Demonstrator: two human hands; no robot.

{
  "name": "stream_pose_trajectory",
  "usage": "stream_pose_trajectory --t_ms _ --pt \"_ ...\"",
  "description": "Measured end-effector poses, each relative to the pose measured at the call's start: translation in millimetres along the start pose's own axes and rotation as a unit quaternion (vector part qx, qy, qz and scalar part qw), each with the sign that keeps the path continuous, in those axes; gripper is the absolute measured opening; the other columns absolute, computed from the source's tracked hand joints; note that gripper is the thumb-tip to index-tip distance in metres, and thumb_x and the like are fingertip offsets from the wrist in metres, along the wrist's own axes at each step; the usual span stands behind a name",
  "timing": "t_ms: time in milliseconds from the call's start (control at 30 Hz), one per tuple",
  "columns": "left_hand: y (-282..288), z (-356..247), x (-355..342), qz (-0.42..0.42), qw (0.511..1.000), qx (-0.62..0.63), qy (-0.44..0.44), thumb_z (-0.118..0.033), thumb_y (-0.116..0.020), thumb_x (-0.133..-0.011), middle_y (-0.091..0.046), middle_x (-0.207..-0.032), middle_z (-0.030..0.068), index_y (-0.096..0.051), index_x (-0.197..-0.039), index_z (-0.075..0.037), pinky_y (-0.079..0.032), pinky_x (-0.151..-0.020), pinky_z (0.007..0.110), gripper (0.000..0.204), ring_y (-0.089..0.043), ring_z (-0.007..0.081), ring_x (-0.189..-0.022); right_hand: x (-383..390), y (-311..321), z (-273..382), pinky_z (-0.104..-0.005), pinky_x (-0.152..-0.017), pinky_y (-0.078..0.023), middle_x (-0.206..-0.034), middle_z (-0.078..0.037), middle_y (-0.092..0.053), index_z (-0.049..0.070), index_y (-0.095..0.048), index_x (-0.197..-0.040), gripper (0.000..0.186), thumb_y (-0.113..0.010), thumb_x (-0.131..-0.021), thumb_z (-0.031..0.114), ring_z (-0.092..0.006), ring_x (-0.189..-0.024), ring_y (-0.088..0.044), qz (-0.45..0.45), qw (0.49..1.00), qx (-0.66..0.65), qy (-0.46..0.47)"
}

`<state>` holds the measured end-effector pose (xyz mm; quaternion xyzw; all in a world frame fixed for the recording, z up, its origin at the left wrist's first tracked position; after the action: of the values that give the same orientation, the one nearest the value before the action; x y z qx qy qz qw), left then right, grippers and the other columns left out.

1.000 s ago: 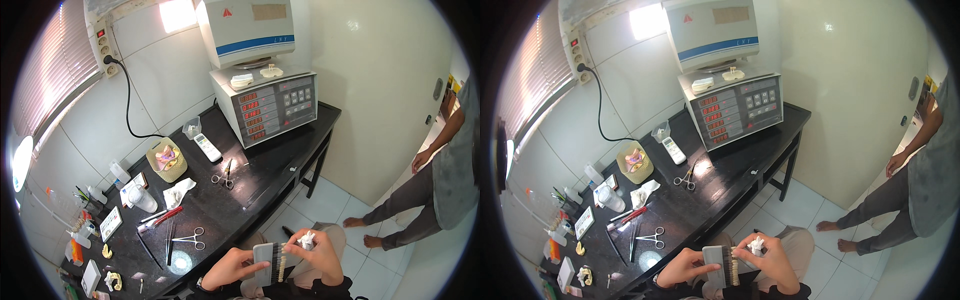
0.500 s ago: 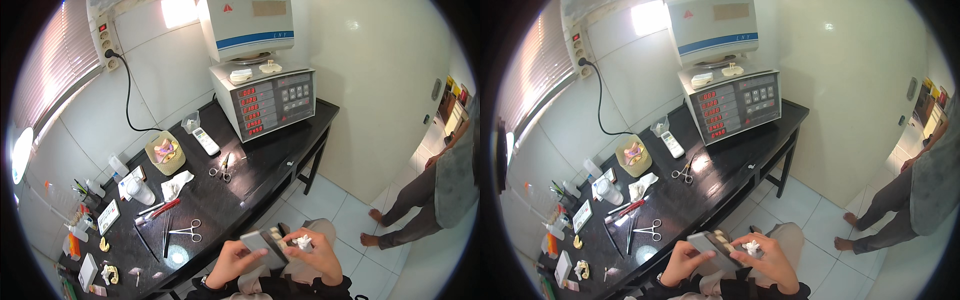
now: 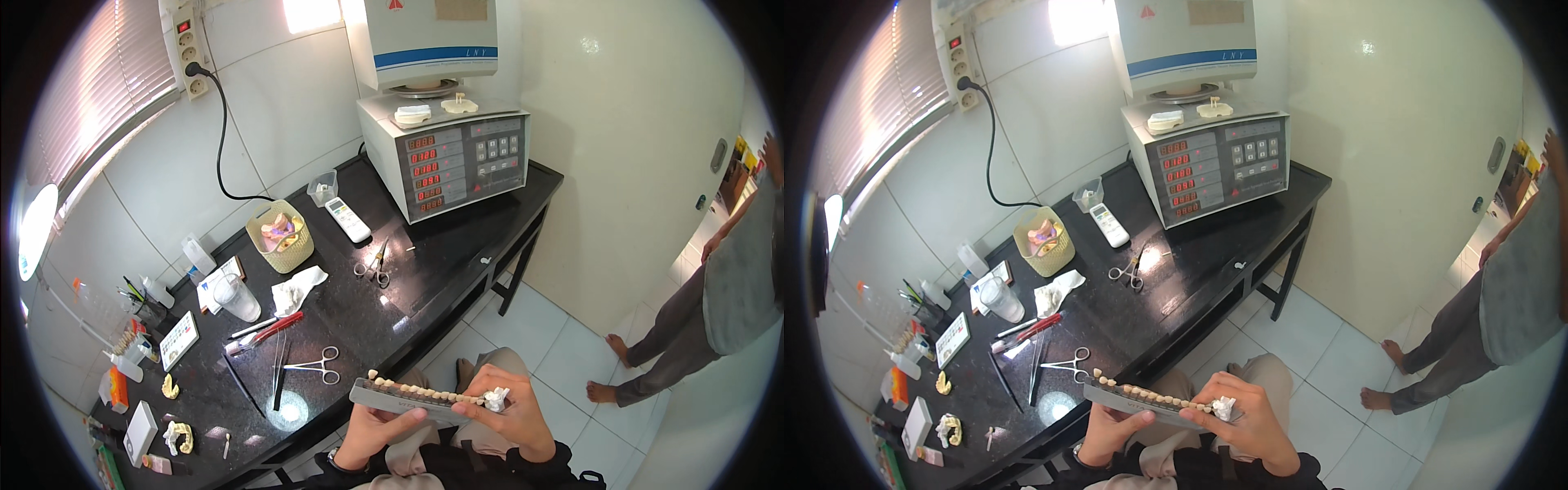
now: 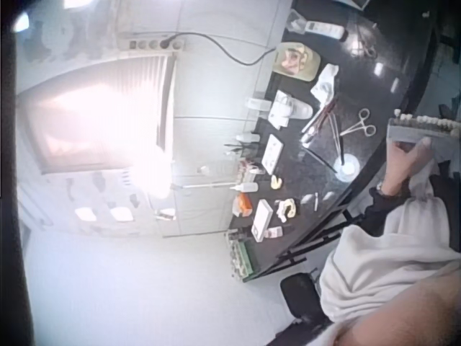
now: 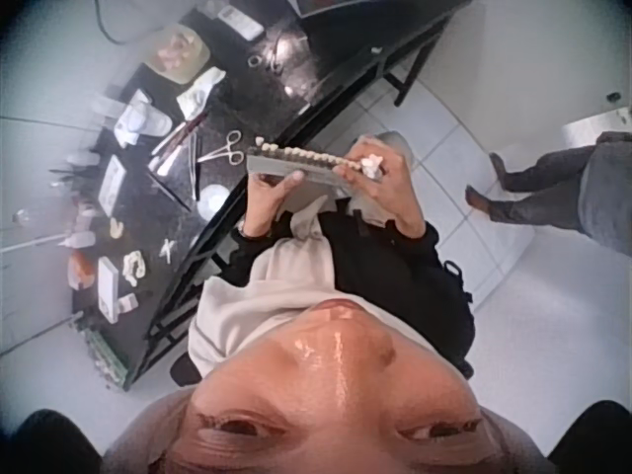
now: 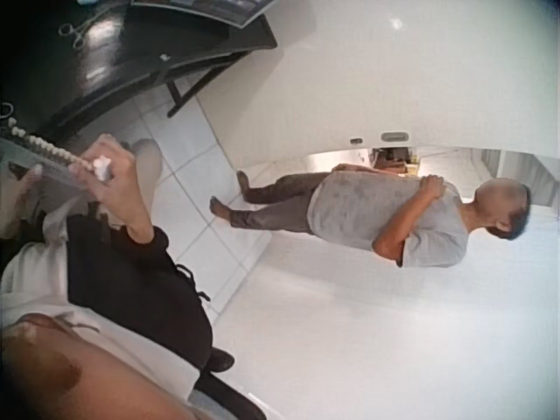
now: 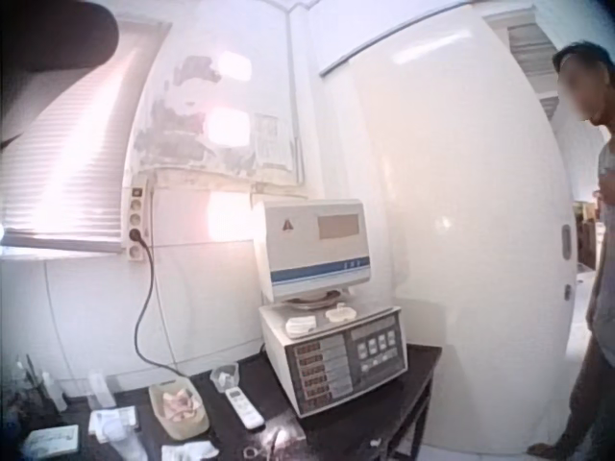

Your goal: The person compares a dental bridge to a tooth shade guide by hand, applies a substance to the bridge with an applicator, and then places the bridge into a dental furnace using long tweezers.

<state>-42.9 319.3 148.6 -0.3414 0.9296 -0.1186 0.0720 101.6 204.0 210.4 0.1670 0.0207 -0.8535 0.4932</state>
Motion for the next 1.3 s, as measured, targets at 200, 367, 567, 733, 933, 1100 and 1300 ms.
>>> stream_pose_trajectory --t_ms 200,367,567,733,933,1100,1300 --pt "14 -80 2 -0.071 0.958 -0.182 -0.211 -0.013 -0.082 -0.068 -0.066 -0.107 0.0156 -0.062 -0.11 -0.001 -0.049 -0.092 0.038 0.047 -0.062 0.0223 -0.104 -1 -10 20 -0.0278 -0.054 -0.041 -0.073 -0.004 -0.06 0.003 -0.07 -0.079 0.014 -0.08 -0.073 0.011 -0.0151 -0.061 -0.055 0.072 0.985 0.123 0.099" --pt "-30 -94 12 0.115 0.84 -0.461 -0.263 -0.013 -0.082 -0.067 -0.072 -0.092 0.0048 -0.072 -0.086 -0.007 -0.047 -0.093 0.042 0.022 -0.066 0.0179 -0.091 2 -32 20 -0.0315 -0.057 -0.043 -0.075 -0.003 -0.055 0.008 -0.066 -0.08 0.012 -0.075 -0.078 0.016 -0.0198 -0.066 -0.054 0.156 0.966 0.172 0.11" --pt "-19 -87 10 0.093 0.891 -0.39 -0.213 -0.01 -0.08 -0.071 -0.072 -0.087 0.0055 -0.072 -0.088 -0.005 -0.054 -0.072 0.031 0.019 -0.068 0.0189 -0.075 1 -35 11 -0.0274 -0.053 -0.043 -0.073 -0.003 -0.058 0.005 -0.07 -0.081 0.013 -0.079 -0.075 0.012 -0.0158 -0.061 -0.057 0.161 0.97 0.153 0.095" --pt "-8 -88 8 0.05 0.917 -0.356 -0.171 -0.006 -0.077 -0.074 -0.072 -0.088 0.0102 -0.071 -0.088 -0.001 -0.054 -0.066 0.027 0.016 -0.069 0.0196 -0.075 -1 -30 12 -0.0265 -0.053 -0.043 -0.073 -0.004 -0.059 0.003 -0.071 -0.081 0.012 -0.079 -0.074 0.008 -0.0146 -0.062 -0.058 0.138 0.981 0.12 0.066" --pt "28 -75 14 -0.023 0.962 -0.237 -0.131 -0.004 -0.072 -0.08 -0.073 -0.09 0.0116 -0.07 -0.093 0.002 -0.054 -0.068 0.024 0.014 -0.07 0.016 -0.08 2 -21 13 -0.0265 -0.052 -0.043 -0.076 -0.004 -0.057 0.002 -0.069 -0.082 0.014 -0.076 -0.079 0.013 -0.0133 -0.061 -0.054 0.115 0.986 0.084 0.086" --pt "35 -65 12 -0.031 0.983 -0.151 -0.102 -0.001 -0.065 -0.085 -0.072 -0.085 0.0161 -0.068 -0.092 0.006 -0.054 -0.068 0.023 0.011 -0.071 0.0174 -0.079 4 -16 10 -0.0259 -0.053 -0.043 -0.077 -0.005 -0.058 0.001 -0.069 -0.083 0.014 -0.076 -0.079 0.012 -0.0129 -0.063 -0.055 0.11 0.989 0.073 0.074" --pt "33 -62 10 -0.036 0.984 -0.145 -0.096 0.001 -0.064 -0.086 -0.071 -0.084 0.0167 -0.068 -0.091 0.006 -0.054 -0.068 0.023 0.009 -0.07 0.0172 -0.078 5 -11 5 -0.0256 -0.054 -0.043 -0.077 -0.005 -0.059 0.001 -0.07 -0.084 0.014 -0.076 -0.079 0.012 -0.0128 -0.064 -0.056 0.104 0.99 0.065 0.065"
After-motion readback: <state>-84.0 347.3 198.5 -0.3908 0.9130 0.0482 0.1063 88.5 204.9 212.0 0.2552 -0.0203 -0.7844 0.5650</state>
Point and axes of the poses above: each hand's wrist, its own x-axis away from the middle knuckle, its own y-axis out of the back of the hand, z = x × y, the point moved 10 cm from there along -x, towards the middle knuckle
